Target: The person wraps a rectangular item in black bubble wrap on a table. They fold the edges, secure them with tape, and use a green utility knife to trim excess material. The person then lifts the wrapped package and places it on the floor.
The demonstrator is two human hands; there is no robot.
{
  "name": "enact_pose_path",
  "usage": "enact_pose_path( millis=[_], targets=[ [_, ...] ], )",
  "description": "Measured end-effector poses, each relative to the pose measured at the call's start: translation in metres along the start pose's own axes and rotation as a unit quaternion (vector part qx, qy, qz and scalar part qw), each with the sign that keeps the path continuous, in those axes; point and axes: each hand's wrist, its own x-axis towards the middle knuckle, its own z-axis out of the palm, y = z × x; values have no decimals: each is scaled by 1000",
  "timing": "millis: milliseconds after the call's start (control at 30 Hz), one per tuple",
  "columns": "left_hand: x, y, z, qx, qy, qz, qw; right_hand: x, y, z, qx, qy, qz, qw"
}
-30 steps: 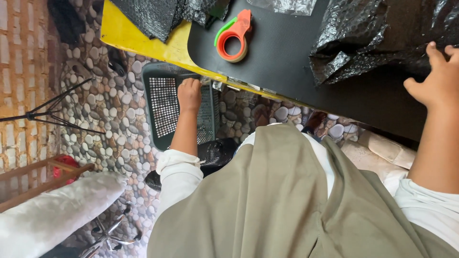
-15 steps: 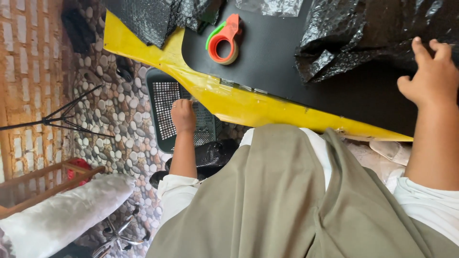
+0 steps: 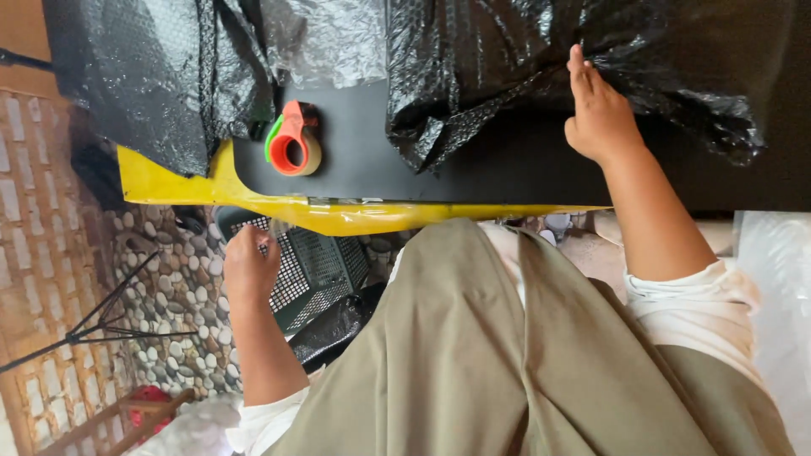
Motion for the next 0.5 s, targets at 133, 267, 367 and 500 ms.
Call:
enact_pose_path(
  millis=[133,267,367,500],
  targets=[
    [49,142,-14,-79,-80,126,986,-7,11,-18,105,-6,-9,994],
    [83,285,2,-160,-110,419,887,-5,35,-14,212,5,-54,976],
    [106,369,18,-214,-205,491,819,-2,45,-17,281,-3,-60,958],
    [133,435,42,-226,-371,391,811,-1,65,-15,404,-3,-123,906]
  ],
)
